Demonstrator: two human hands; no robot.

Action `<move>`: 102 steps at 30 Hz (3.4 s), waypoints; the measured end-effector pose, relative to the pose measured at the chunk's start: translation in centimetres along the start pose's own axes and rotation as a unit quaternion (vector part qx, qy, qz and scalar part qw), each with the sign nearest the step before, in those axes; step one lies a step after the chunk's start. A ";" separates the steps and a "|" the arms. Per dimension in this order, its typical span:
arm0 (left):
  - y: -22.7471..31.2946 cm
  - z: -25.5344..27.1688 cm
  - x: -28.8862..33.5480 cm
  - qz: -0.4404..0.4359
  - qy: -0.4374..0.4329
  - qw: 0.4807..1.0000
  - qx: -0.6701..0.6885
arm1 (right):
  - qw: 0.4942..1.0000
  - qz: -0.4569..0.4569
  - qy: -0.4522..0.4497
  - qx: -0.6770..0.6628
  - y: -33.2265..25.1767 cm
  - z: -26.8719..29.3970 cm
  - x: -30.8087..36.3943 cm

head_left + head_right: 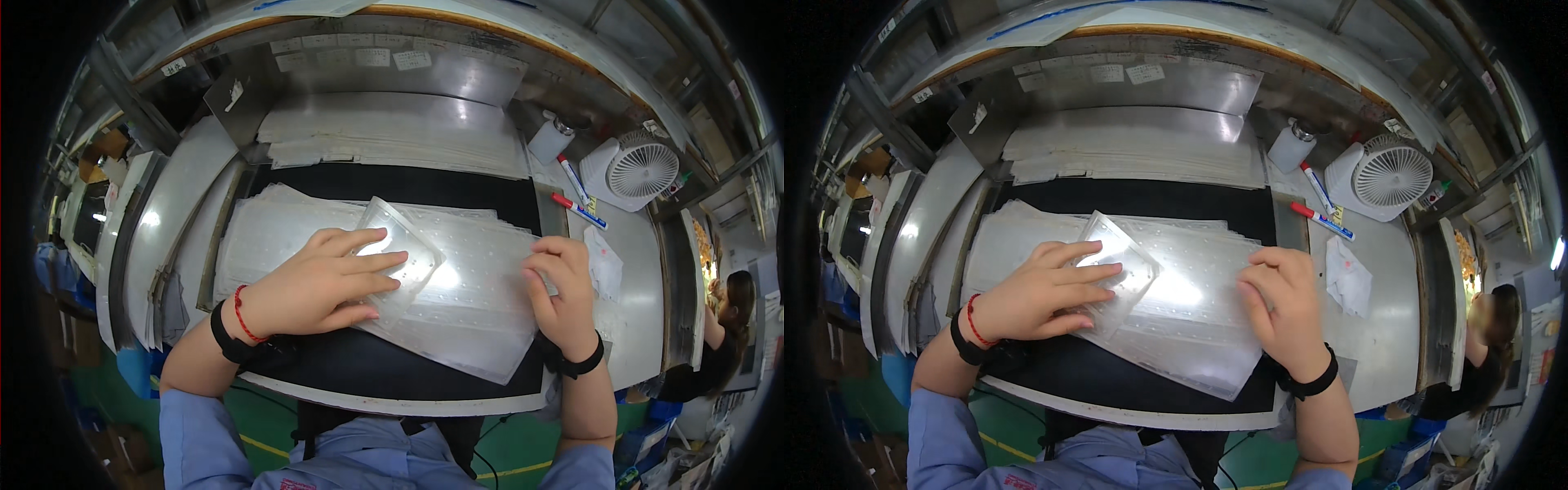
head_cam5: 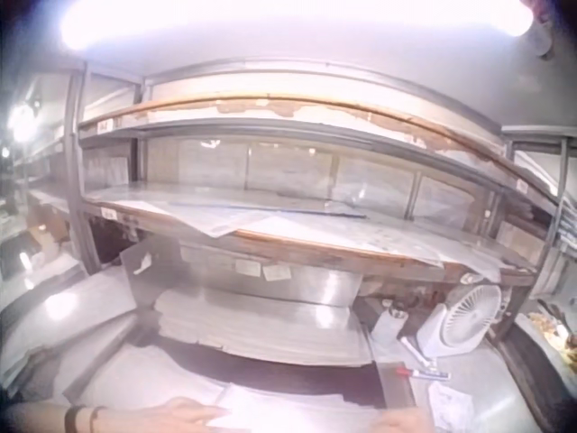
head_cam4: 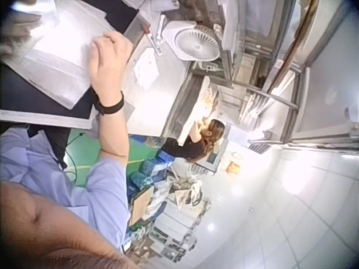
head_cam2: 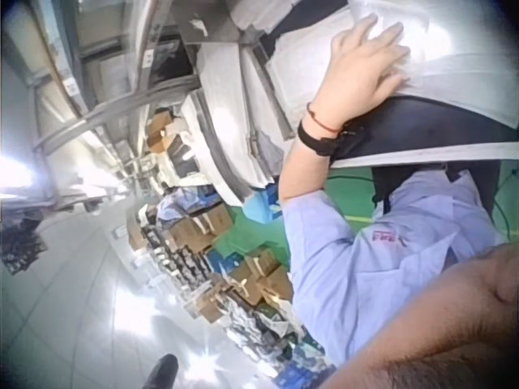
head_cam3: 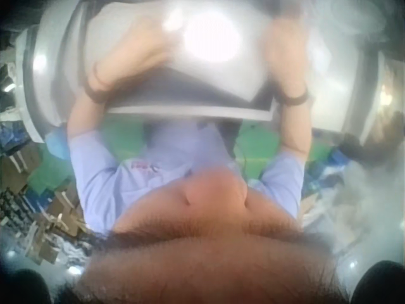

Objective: Inspecting and stacking thin transparent plastic sheets, likely for keyboard or electronics manufacturing.

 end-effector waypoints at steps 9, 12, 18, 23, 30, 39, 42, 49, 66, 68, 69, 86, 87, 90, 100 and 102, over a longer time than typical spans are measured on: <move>-7.0 4.8 3.6 0.131 0.357 0.688 0.619 | 0.959 -0.282 0.013 -0.009 5.9 -1.4 1.3; -9.4 6.2 4.8 0.176 0.297 0.680 0.647 | 0.936 -0.335 -0.051 -0.100 8.9 -3.4 2.7; -12.5 6.0 6.1 0.266 0.310 0.751 0.519 | 0.924 -0.317 -0.072 -0.200 8.9 -4.0 2.5; -12.8 5.8 6.2 0.270 0.312 0.749 0.519 | 0.969 -0.216 0.022 -0.116 8.2 -2.4 1.7; -12.2 5.9 5.8 0.275 0.327 0.753 0.501 | 0.983 -0.141 0.089 -0.071 6.6 -0.6 0.9; -10.9 5.7 5.2 0.262 0.307 0.768 0.498 | 0.981 -0.144 0.103 -0.084 6.5 -0.8 0.9; -11.1 5.6 5.4 0.263 0.310 0.765 0.500 | 0.978 -0.155 0.106 -0.087 6.6 -0.8 0.9; -11.3 5.6 5.6 0.270 0.283 0.789 0.473 | 0.978 -0.161 0.102 -0.082 6.6 -0.7 0.9; -11.6 5.6 5.5 0.282 0.291 0.786 0.467 | 0.976 -0.171 0.106 -0.082 6.9 -0.9 1.0; -11.9 5.5 5.6 0.288 0.300 0.770 0.484 | 0.976 -0.171 0.105 -0.083 6.9 -0.9 1.0; -11.9 5.5 5.7 0.285 0.299 0.774 0.480 | 0.976 -0.171 0.104 -0.083 6.9 -0.9 1.0; -12.0 5.5 5.9 0.281 0.310 0.779 0.467 | 0.974 -0.180 0.100 -0.091 6.9 -0.9 1.0; -12.0 5.5 5.9 0.282 0.310 0.778 0.468 | 0.975 -0.179 0.099 -0.089 6.9 -0.9 1.0; -11.8 5.6 5.7 0.285 0.314 0.776 0.467 | 0.975 -0.179 0.100 -0.090 6.9 -0.9 1.0; -12.3 5.7 5.6 0.312 0.353 0.726 0.500 | 0.975 -0.172 0.103 -0.093 6.8 -0.8 1.0; -12.5 5.6 5.7 0.293 0.338 0.752 0.484 | 0.976 -0.171 0.102 -0.090 6.8 -0.8 1.0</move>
Point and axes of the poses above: each hand's wrist, its own x-axis away from the middle knuckle, its own z-axis out of the back of the hand, y = z × x, the point moved 4 cm from there along -x, towards the middle knuckle, and after that the axes turned 13 degrees about x, right-handed, at the moved point
